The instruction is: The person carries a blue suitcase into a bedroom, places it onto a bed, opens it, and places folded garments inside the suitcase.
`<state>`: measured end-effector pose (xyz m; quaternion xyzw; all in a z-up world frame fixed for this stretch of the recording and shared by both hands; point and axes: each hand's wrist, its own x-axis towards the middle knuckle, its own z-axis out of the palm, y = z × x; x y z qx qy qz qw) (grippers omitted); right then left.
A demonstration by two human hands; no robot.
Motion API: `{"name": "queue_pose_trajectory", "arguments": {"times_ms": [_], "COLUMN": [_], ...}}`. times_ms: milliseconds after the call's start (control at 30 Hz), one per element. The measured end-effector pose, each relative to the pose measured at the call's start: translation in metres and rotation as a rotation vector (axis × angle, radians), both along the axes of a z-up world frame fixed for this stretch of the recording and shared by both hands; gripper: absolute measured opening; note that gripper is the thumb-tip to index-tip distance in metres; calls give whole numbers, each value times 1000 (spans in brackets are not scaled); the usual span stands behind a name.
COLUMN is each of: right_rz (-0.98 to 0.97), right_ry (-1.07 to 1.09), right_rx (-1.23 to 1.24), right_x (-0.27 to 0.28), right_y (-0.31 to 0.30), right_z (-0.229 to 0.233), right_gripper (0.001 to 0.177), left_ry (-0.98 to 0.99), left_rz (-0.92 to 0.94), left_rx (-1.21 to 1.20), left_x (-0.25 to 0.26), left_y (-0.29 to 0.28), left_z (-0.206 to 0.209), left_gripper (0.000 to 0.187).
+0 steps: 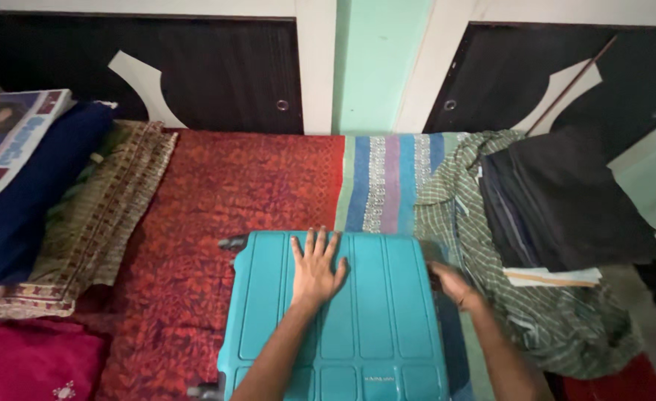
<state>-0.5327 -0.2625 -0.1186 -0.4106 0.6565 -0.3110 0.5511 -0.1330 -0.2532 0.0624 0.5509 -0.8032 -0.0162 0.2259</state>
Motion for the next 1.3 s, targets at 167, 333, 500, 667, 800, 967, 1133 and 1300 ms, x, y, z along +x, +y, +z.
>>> {"name": "queue_pose_trajectory", "arguments": {"times_ms": [167,333,500,667,800,967,1133,1300], "right_rz": [36,-238,-313,-101,-255,-163,-181,-261], "right_ry": [215,-63,-177,245,277,250,122,0], "right_rx": [-450,-252,-218,-602,-565,-599,-463,-275], "right_x": [29,52,67,64,70,70,68,77], "right_y": [57,104,157,193,192,171,145,110], "right_z": [-16,1,28,24,19,22,28,48], "right_gripper": [55,55,51,44,43,42,51,67], "left_ry": [-24,-37,-70,56,4,-77,556,1316], "left_rz": [6,13,13,-20,78,334,505,275], "left_rx": [-6,28,14,68,133,133,356,665], "left_x": [0,0,0,10,57,128,186,221], "left_y": [-1,-1,-4,-22,-37,-23,-24,-40], "left_z": [-2,-3,-10,-17,-23,-14,-45,-115], "left_gripper": [68,68,69,71,78,95,96,65]}}
